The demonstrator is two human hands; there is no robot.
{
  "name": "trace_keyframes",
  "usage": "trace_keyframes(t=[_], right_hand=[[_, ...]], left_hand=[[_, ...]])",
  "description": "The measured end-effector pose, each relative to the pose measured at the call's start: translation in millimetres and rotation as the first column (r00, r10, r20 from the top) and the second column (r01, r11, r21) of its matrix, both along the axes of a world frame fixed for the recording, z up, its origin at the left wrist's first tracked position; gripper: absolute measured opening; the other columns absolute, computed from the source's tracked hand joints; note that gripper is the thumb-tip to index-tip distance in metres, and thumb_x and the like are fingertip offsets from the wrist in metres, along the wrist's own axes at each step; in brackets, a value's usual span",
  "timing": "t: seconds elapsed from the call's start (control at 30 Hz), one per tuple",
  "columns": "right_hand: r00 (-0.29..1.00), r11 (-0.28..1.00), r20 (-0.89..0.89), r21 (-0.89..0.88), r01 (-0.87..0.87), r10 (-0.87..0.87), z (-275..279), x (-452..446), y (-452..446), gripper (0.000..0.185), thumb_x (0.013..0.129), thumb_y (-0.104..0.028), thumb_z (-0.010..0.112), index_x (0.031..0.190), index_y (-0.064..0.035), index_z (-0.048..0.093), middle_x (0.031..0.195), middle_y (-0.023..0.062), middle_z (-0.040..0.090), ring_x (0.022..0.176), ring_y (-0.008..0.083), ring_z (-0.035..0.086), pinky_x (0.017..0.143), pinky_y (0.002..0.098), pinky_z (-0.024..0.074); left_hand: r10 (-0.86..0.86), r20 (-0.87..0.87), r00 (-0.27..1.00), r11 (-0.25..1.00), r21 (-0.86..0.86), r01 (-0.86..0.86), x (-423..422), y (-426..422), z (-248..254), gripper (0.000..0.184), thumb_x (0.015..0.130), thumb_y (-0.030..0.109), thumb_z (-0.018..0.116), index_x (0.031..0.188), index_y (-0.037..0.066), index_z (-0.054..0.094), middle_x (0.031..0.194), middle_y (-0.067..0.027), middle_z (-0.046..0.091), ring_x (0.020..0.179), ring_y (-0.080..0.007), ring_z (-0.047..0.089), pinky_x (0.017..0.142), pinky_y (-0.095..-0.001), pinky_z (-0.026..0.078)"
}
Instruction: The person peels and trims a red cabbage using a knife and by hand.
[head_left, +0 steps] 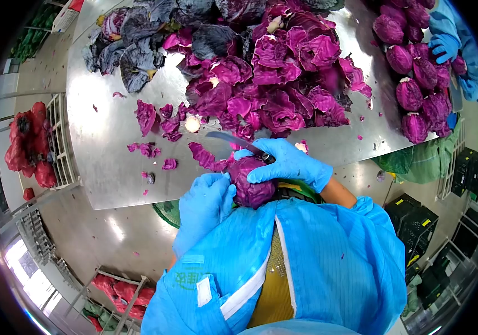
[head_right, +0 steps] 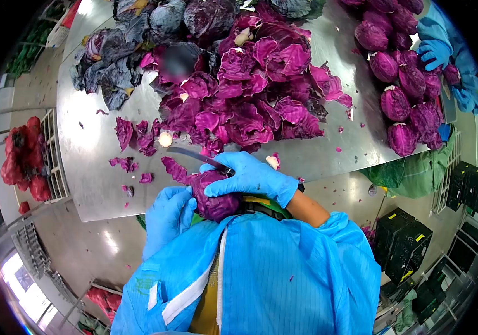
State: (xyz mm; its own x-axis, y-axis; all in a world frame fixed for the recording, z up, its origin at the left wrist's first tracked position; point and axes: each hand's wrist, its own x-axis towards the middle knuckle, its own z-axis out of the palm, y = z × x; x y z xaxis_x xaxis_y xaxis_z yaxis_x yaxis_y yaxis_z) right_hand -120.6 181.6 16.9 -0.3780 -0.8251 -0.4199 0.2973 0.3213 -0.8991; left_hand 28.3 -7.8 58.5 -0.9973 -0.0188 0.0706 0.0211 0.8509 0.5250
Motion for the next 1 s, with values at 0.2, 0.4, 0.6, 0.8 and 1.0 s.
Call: trace_keyframes(t=[0.2, 0.4, 0.6, 0.8, 1.0], right_hand=[[0.998, 0.998, -0.033, 0.006, -0.056, 0.057, 2, 0, -6, 0.069, 0.075, -0.049, 0.080, 0.124, -0.0041, 0.063, 0.116, 0.0145, 0.066, 0.109, 0.0238, 0.061, 0.097, 0.0360, 0.0447], [0.998, 0.999, 0.050, -0.017, 0.031, -0.030, -10, 3, 7, 0.066, 0.077, -0.045, 0.080, 0.126, -0.0047, 0.062, 0.117, 0.0128, 0.065, 0.112, 0.0219, 0.059, 0.099, 0.0359, 0.0429], [0.973, 0.984, 0.206, -0.120, 0.131, -0.104, -7, 5, 9, 0.066, 0.078, -0.035, 0.077, 0.132, -0.0033, 0.058, 0.126, 0.0095, 0.062, 0.118, 0.0204, 0.056, 0.104, 0.0350, 0.0406], [0.878, 0.922, 0.383, -0.135, 0.362, -0.288, -12, 14, 25, 0.081, 0.075, -0.027, 0.077, 0.143, 0.0012, 0.042, 0.138, 0.0119, 0.056, 0.125, 0.0215, 0.053, 0.111, 0.0372, 0.0380], [0.899, 0.911, 0.329, -0.196, 0.364, -0.289, -8, 13, 29, 0.084, 0.070, -0.034, 0.082, 0.138, 0.0010, 0.049, 0.138, 0.0134, 0.055, 0.127, 0.0253, 0.052, 0.112, 0.0402, 0.0369]], left_hand=[[-0.044, 0.153, 0.987, 0.999, -0.012, 0.046, 8, -8, -1, 0.012, 0.086, 0.013, 0.066, 0.092, 0.008, 0.056, 0.083, -0.0115, 0.057, 0.071, -0.0322, 0.060, 0.058, -0.0429, 0.047], [0.506, 0.069, 0.860, 0.862, 0.006, -0.507, 32, -63, -13, 0.013, 0.092, 0.010, 0.062, 0.085, 0.003, 0.053, 0.080, -0.0137, 0.054, 0.067, -0.0287, 0.055, 0.060, -0.0404, 0.045], [0.367, 0.276, 0.888, 0.836, 0.320, -0.445, 13, -38, 9, 0.040, 0.087, 0.017, 0.073, 0.122, 0.004, 0.060, 0.105, -0.0086, 0.065, 0.091, -0.0164, 0.061, 0.083, -0.0321, 0.050], [0.079, 0.297, 0.952, 0.747, 0.615, -0.254, 0, 18, -24, 0.066, 0.078, 0.027, 0.082, 0.135, 0.005, 0.056, 0.105, -0.0130, 0.066, 0.095, -0.0204, 0.065, 0.087, -0.0319, 0.051], [0.047, 0.260, 0.964, 0.789, 0.583, -0.196, -3, 15, -16, 0.060, 0.079, 0.023, 0.080, 0.133, 0.008, 0.059, 0.101, -0.0121, 0.066, 0.093, -0.0237, 0.065, 0.084, -0.0337, 0.051]])
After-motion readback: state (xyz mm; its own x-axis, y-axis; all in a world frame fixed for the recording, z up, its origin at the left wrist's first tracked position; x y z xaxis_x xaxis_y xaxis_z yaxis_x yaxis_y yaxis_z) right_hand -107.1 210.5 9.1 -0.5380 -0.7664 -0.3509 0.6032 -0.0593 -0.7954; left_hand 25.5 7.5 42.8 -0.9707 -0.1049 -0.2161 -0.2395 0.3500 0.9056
